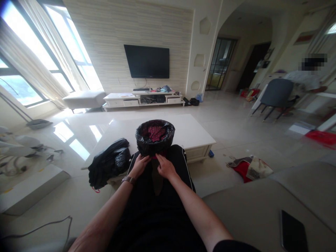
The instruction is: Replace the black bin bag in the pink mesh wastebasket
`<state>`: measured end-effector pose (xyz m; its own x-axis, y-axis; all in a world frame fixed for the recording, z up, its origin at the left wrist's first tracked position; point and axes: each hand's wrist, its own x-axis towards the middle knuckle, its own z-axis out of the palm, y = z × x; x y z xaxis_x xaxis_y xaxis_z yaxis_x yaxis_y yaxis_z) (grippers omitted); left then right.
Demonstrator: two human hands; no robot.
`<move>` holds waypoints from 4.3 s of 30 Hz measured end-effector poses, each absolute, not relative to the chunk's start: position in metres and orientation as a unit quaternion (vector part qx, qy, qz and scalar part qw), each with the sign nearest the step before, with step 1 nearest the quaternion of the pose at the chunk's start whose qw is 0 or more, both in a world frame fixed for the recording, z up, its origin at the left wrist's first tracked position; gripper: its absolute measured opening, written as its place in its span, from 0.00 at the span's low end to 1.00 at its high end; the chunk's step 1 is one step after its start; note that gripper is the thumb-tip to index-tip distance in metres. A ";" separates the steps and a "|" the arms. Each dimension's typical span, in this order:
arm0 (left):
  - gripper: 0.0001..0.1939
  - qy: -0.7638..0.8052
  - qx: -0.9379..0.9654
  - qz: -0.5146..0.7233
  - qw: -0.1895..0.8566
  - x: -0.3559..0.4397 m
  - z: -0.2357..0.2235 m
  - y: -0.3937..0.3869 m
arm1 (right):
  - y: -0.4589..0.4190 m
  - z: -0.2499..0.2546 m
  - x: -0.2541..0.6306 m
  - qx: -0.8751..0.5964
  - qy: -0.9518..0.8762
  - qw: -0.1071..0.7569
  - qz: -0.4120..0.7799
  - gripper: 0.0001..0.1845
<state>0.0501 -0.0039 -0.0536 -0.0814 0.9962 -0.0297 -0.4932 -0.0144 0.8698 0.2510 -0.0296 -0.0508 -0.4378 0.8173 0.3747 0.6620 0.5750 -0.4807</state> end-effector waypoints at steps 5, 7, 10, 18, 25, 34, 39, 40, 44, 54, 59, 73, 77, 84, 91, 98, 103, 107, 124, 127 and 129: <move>0.25 0.366 0.317 0.644 0.592 0.047 -0.058 -0.001 | -0.029 -0.050 0.251 -0.440 -0.843 0.279 0.135 0.42; 0.26 0.360 0.316 0.650 0.590 0.047 -0.059 0.000 | -0.029 -0.050 0.251 -0.439 -0.846 0.271 0.135 0.41; 0.24 0.353 0.315 0.653 0.592 0.047 -0.059 -0.001 | -0.030 -0.049 0.251 -0.435 -0.848 0.270 0.137 0.41; 0.23 0.363 0.317 0.631 0.608 0.050 -0.060 -0.003 | -0.030 -0.049 0.251 -0.435 -0.852 0.260 0.134 0.41; 0.20 0.353 0.308 0.643 0.606 0.047 -0.063 -0.001 | -0.030 -0.048 0.251 -0.443 -0.859 0.225 0.125 0.38; 0.14 0.345 0.290 0.638 0.624 0.045 -0.065 0.002 | -0.032 -0.048 0.251 -0.442 -0.857 0.237 0.118 0.38; 0.10 0.347 0.279 0.645 0.621 0.044 -0.067 0.004 | -0.033 -0.040 0.250 -0.414 -0.855 0.302 0.088 0.31; 0.10 0.346 0.275 0.648 0.620 0.044 -0.067 0.004 | -0.032 -0.037 0.250 -0.411 -0.850 0.321 0.076 0.28; 0.11 0.343 0.259 0.663 0.612 0.045 -0.067 0.006 | -0.022 -0.010 0.246 -0.422 -0.811 0.404 0.038 0.23; 0.08 0.330 0.235 0.670 0.622 0.043 -0.064 0.007 | 0.025 0.046 0.237 -0.450 -0.822 0.331 0.108 0.24; 0.09 0.302 0.208 0.683 0.632 0.042 -0.057 0.005 | 0.046 0.037 0.259 -0.456 -0.797 0.383 0.102 0.16; 0.14 0.307 0.222 0.678 0.629 0.043 -0.058 0.003 | -0.005 0.018 0.223 -0.403 -0.805 0.388 0.195 0.21; 0.13 0.307 0.228 0.678 0.628 0.042 -0.057 0.001 | -0.013 -0.003 0.203 -0.408 -0.796 0.378 0.239 0.28; 0.13 0.304 0.225 0.681 0.627 0.043 -0.057 0.001 | -0.020 -0.009 0.217 -0.396 -0.859 0.286 0.156 0.22; 0.14 0.298 0.231 0.677 0.632 0.042 -0.057 0.000 | -0.001 0.030 0.219 -0.400 -0.812 0.422 0.057 0.25; 0.15 0.304 0.226 0.677 0.631 0.040 -0.058 0.001 | 0.045 0.043 0.226 -0.428 -0.816 0.381 0.073 0.24; 0.14 0.302 0.226 0.677 0.632 0.039 -0.059 0.001 | 0.059 0.038 0.252 -0.432 -0.821 0.368 0.072 0.20; 0.13 0.304 0.229 0.678 0.629 0.040 -0.060 0.002 | 0.054 0.046 0.269 -0.507 -0.756 0.414 -0.003 0.22; 0.14 0.296 0.238 0.683 0.624 0.035 -0.066 0.003 | 0.003 -0.018 0.202 -0.443 -0.785 0.385 0.197 0.30; 0.14 0.298 0.242 0.682 0.622 0.036 -0.067 0.003 | -0.004 -0.027 0.209 -0.444 -0.801 0.349 0.196 0.31; 0.13 0.295 0.248 0.681 0.623 0.037 -0.066 0.002 | -0.009 -0.035 0.213 -0.433 -0.819 0.322 0.193 0.33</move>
